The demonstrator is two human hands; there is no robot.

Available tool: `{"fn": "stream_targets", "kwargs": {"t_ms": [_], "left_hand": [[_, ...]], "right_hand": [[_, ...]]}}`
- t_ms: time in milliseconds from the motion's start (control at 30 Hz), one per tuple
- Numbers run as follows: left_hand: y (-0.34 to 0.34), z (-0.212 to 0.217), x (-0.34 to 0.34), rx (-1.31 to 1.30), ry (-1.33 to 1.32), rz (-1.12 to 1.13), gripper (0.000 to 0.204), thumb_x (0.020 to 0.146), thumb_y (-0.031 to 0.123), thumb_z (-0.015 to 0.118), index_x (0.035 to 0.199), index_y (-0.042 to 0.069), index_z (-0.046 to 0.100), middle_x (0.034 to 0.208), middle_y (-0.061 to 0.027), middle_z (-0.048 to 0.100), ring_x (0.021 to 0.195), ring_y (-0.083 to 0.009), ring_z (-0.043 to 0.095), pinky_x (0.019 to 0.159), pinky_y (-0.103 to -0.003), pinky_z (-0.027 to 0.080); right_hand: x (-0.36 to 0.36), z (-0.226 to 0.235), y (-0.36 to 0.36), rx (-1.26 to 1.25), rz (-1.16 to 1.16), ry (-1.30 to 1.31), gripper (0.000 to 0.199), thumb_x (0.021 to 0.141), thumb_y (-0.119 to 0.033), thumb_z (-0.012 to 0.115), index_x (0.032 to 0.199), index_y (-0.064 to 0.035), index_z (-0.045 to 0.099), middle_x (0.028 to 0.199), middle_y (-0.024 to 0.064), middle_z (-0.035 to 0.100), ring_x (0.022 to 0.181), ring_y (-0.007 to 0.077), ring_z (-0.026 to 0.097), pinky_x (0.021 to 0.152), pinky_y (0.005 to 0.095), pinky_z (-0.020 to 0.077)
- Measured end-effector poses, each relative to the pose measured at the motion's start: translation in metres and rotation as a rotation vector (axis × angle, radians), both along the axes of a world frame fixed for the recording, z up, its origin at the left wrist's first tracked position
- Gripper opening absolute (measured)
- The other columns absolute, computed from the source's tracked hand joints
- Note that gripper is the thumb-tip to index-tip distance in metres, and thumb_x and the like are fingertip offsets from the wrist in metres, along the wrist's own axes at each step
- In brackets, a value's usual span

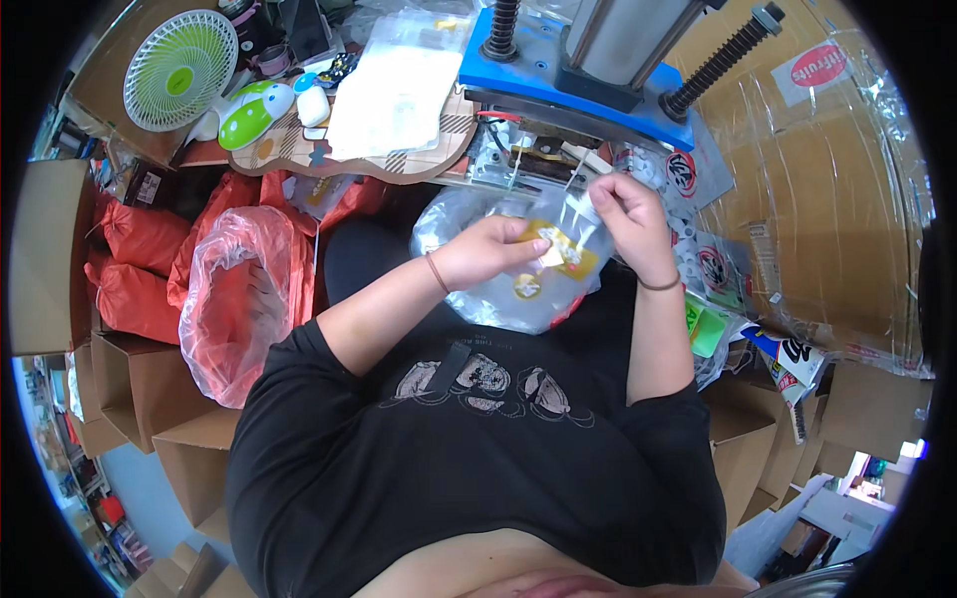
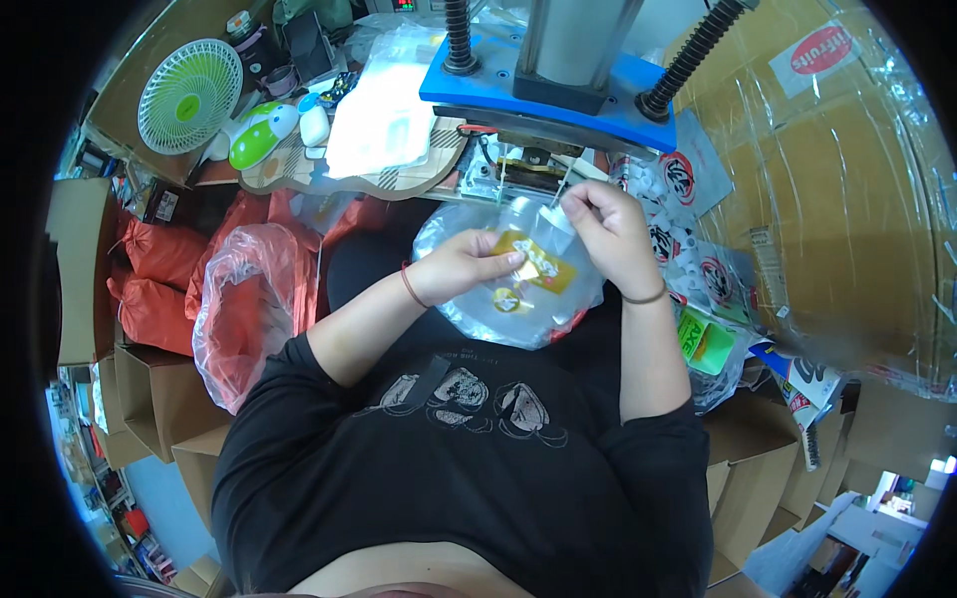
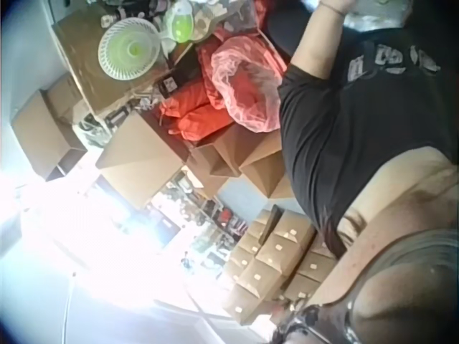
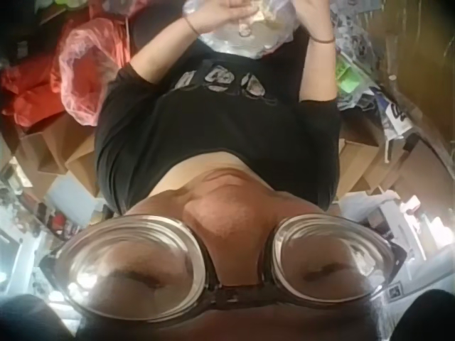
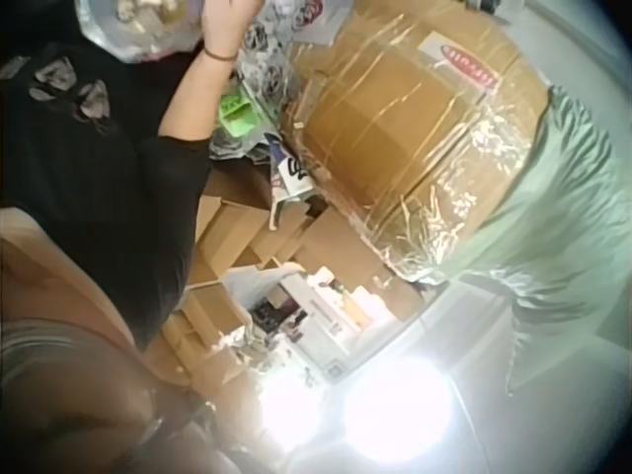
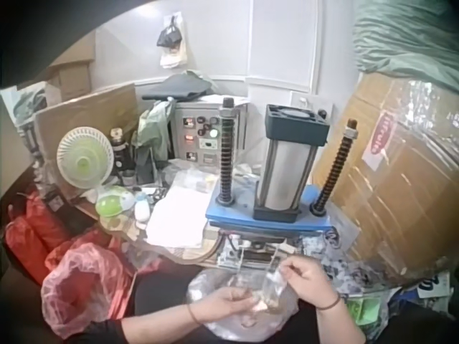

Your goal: Sealing small items into plastic bags using a heat sealer machine.

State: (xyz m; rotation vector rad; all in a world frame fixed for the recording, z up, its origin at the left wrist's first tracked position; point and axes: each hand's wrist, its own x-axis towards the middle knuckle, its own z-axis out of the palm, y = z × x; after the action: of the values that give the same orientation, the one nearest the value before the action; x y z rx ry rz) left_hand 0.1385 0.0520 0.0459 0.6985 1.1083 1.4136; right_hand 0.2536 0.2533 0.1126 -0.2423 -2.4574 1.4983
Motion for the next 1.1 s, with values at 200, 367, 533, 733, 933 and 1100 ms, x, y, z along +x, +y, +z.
{"fn": "stream_targets", "kwargs": {"t_ms": [200, 367, 533, 733, 933, 1100], "left_hand": [[0.008, -0.003, 0.007, -0.128, -0.243, -0.138, 0.027, 0.091, 0.014, 0.068, 0.115, 0.003, 0.064, 0.100, -0.0047, 0.071, 0.087, -0.0115, 0.067, 0.078, -0.026, 0.054], [0.029, -0.009, -0.042, -0.112, -0.208, 0.093, 0.030, 0.089, 0.013, 0.069, 0.115, 0.000, 0.062, 0.102, -0.0083, 0.070, 0.089, -0.0153, 0.068, 0.078, -0.028, 0.055], [0.037, -0.017, -0.062, -0.208, 0.101, 0.261, 0.036, 0.091, 0.017, 0.068, 0.118, -0.005, 0.056, 0.097, -0.0104, 0.069, 0.085, -0.0160, 0.068, 0.074, -0.029, 0.055], [-0.028, -0.008, -0.127, -0.134, 1.794, 1.179, 0.050, 0.092, 0.030, 0.063, 0.128, -0.002, 0.049, 0.098, -0.0216, 0.066, 0.093, -0.0354, 0.066, 0.085, -0.041, 0.052], [-0.068, -0.039, -0.116, -0.089, 1.788, 0.654, 0.039, 0.092, 0.028, 0.064, 0.121, 0.002, 0.060, 0.097, -0.0185, 0.068, 0.092, -0.0313, 0.066, 0.082, -0.038, 0.052], [-0.051, -0.021, -0.077, -0.120, 0.585, 0.442, 0.025, 0.093, 0.026, 0.066, 0.100, 0.003, 0.071, 0.079, -0.0086, 0.069, 0.075, -0.0127, 0.066, 0.069, -0.029, 0.052]], "right_hand": [[0.045, 0.000, 0.020, 0.528, -0.190, -0.229, 0.024, 0.095, -0.025, 0.061, 0.108, -0.0052, 0.061, 0.098, 0.0101, 0.063, 0.086, 0.0240, 0.061, 0.078, 0.0342, 0.0495], [0.075, -0.020, 0.042, 0.832, -0.299, -0.622, 0.029, 0.094, -0.032, 0.057, 0.107, -0.0065, 0.060, 0.100, 0.0193, 0.059, 0.087, 0.0405, 0.058, 0.079, 0.0449, 0.0482], [0.092, -0.026, 0.062, 0.639, 0.070, -0.408, 0.023, 0.094, -0.025, 0.058, 0.103, -0.0038, 0.060, 0.092, 0.0150, 0.059, 0.082, 0.0358, 0.058, 0.074, 0.0437, 0.0469], [0.104, -0.023, 0.057, 0.435, -0.068, -0.225, 0.013, 0.091, -0.012, 0.063, 0.096, -0.0022, 0.056, 0.079, 0.0081, 0.057, 0.072, 0.0217, 0.055, 0.068, 0.0341, 0.0454], [0.079, -0.011, 0.026, 0.284, -0.317, -0.182, 0.022, 0.086, -0.008, 0.070, 0.094, -0.0029, 0.050, 0.079, 0.0021, 0.057, 0.073, 0.0085, 0.053, 0.067, 0.0255, 0.0442], [0.036, -0.012, -0.010, 0.163, -0.026, -0.130, 0.020, 0.087, -0.008, 0.071, 0.094, -0.0011, 0.053, 0.081, -0.0016, 0.057, 0.074, 0.0057, 0.053, 0.068, 0.0240, 0.0444]]}}
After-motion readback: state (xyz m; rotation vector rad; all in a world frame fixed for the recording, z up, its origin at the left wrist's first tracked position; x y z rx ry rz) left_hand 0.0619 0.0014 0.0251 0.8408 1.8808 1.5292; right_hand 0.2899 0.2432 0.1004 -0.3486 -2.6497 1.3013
